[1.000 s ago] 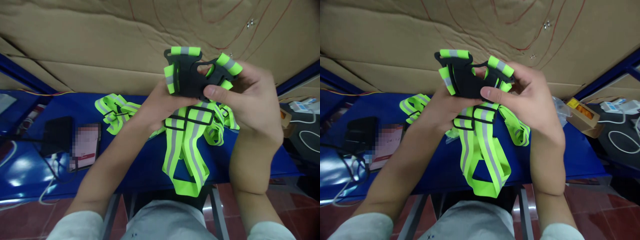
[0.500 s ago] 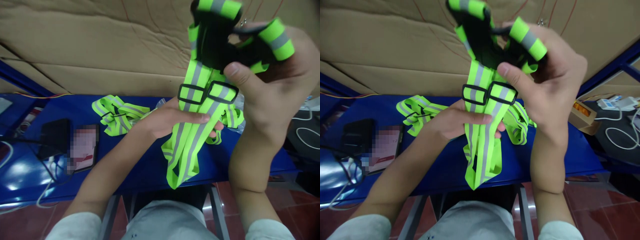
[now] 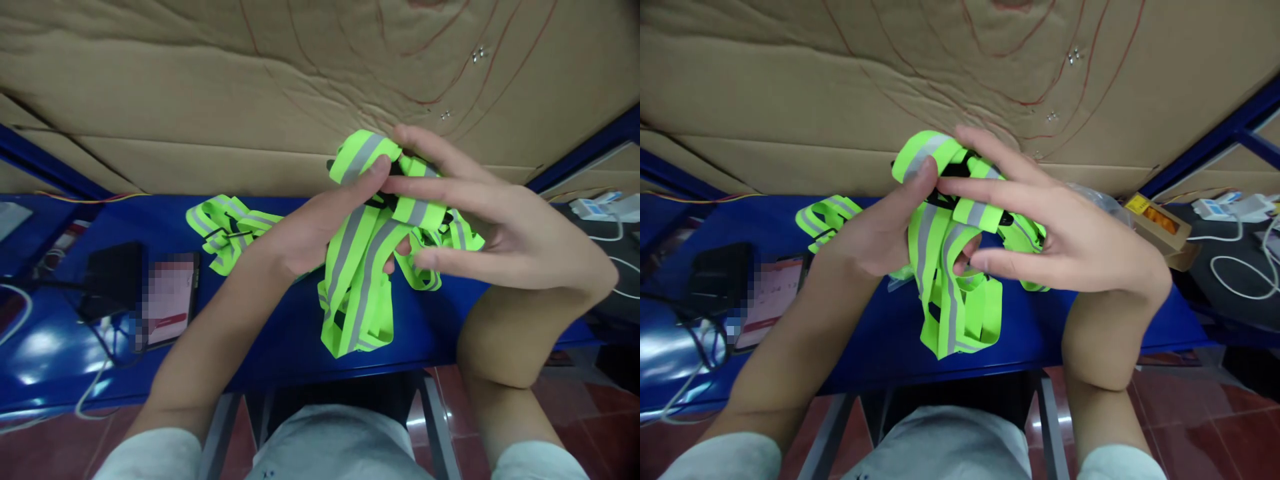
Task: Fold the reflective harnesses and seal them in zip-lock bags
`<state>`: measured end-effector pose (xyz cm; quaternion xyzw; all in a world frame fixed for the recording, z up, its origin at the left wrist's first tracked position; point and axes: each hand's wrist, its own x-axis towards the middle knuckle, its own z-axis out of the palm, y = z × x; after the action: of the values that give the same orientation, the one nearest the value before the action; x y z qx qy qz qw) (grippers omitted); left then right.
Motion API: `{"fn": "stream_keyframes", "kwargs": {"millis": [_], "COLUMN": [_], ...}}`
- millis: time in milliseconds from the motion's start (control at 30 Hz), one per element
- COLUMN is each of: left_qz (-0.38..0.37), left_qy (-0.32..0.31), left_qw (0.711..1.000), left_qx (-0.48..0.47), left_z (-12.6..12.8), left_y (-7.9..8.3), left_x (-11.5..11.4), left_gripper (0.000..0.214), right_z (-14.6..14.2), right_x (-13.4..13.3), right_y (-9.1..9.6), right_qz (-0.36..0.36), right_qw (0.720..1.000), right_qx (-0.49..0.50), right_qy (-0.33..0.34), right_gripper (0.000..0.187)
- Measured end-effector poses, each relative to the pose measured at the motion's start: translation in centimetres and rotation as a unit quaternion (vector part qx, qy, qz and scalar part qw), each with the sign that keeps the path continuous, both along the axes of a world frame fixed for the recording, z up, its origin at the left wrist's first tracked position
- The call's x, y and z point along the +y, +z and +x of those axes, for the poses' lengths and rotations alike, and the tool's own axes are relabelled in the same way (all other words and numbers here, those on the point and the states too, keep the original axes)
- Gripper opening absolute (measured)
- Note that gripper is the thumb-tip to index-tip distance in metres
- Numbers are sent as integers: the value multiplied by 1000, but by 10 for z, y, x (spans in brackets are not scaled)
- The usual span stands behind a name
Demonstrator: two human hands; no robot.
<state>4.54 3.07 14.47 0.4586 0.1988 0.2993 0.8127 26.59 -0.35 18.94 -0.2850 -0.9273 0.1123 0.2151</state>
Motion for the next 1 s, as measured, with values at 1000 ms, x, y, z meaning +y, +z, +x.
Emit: {"fn": "stream_keyframes", "kwargs": {"millis": [1000], "left_qz": [94], "left_qy": [-12], "left_qw": [985], "left_qx": [-145], "left_z": [-14], "left_y": [3], "left_x": [14], "left_gripper": [44], "right_z": [-43], "right_x": [19], "right_y": [-30], "right_qz": [300], "right_qw": [926], "right_qx": [181], "right_qy": [-140], "right_gripper": [54]}}
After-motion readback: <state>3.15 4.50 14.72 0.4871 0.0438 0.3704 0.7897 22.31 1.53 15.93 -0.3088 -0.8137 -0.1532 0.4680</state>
